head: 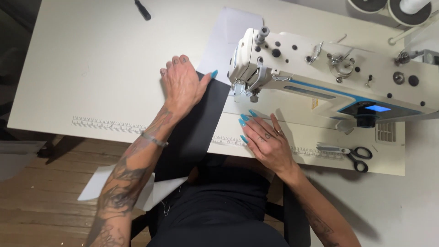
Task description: Cutting and aligning leather and lining materials at a sewing station
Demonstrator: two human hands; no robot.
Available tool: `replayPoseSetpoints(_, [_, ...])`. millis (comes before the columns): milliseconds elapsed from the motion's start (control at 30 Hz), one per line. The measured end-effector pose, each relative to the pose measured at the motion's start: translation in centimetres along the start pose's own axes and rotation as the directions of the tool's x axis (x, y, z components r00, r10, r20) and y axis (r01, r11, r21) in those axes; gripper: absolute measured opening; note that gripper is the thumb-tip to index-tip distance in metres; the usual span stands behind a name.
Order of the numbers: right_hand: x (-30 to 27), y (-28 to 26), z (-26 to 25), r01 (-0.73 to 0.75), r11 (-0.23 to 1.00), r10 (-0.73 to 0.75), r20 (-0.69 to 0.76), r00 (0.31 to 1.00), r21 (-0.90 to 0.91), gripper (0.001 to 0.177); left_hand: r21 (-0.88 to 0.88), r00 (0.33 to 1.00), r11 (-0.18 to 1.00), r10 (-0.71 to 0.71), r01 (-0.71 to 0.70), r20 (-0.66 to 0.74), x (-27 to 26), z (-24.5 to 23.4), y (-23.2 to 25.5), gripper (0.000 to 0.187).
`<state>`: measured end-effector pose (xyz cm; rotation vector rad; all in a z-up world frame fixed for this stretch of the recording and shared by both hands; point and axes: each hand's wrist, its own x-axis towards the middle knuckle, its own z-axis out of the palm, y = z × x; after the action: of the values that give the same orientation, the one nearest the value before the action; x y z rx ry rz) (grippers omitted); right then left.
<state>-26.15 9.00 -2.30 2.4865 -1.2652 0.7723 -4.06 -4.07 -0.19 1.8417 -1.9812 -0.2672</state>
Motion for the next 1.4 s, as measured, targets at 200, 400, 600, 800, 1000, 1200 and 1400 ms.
replayPoseSetpoints(200, [0.4, -0.1, 0.1, -0.042, 0.997, 0.036, 0.101, 0.994, 0.063, 0.031, -0.225, 0.999, 0.973, -0.041, 0.048, 0.035, 0.5, 0.5, -0.5, 0.034])
replayPoseSetpoints(400, [0.1, -0.2, 0.6, 0.004, 1.000, -0.006, 0.111, 0.994, 0.017, 0.033, -0.548, 0.916, 0.734, -0.305, 0.401, 0.263, -2.7, -2.1, 0.8, 0.028])
replayPoseSetpoints(600, [0.6, -0.1, 0.2, 0.015, 0.999, -0.013, 0.048, 0.999, -0.042, 0.035, -0.768, 0.819, 0.351, -0.438, 0.535, 0.370, -6.3, -1.7, 2.7, 0.043])
replayPoseSetpoints(800, [0.9, 0.1, -0.1, -0.014, 1.000, 0.013, -0.025, 1.000, -0.018, 0.037, -0.866, 0.768, 0.040, -0.484, 0.499, 0.420, -8.9, -0.5, 4.4, 0.041])
replayPoseSetpoints(1000, [1.0, 0.5, 0.0, -0.039, 0.999, 0.040, -0.064, 0.997, 0.011, 0.037, -0.819, 0.640, -0.138, -0.556, 0.557, 0.529, -12.6, 3.5, 4.2, 0.037])
replayPoseSetpoints(1200, [1.1, 0.1, -0.3, -0.034, 0.996, 0.039, -0.066, 0.997, 0.080, 0.039, -0.832, 0.575, -0.212, -0.635, 0.512, 0.516, -15.7, 1.3, 5.6, 0.038])
replayPoseSetpoints(1400, [0.6, 0.1, -1.2, -0.017, 0.989, 0.022, -0.034, 0.999, 0.148, 0.036, -0.778, 0.454, -0.327, -0.666, 0.536, 0.592, -17.6, -3.0, 8.1, 0.031])
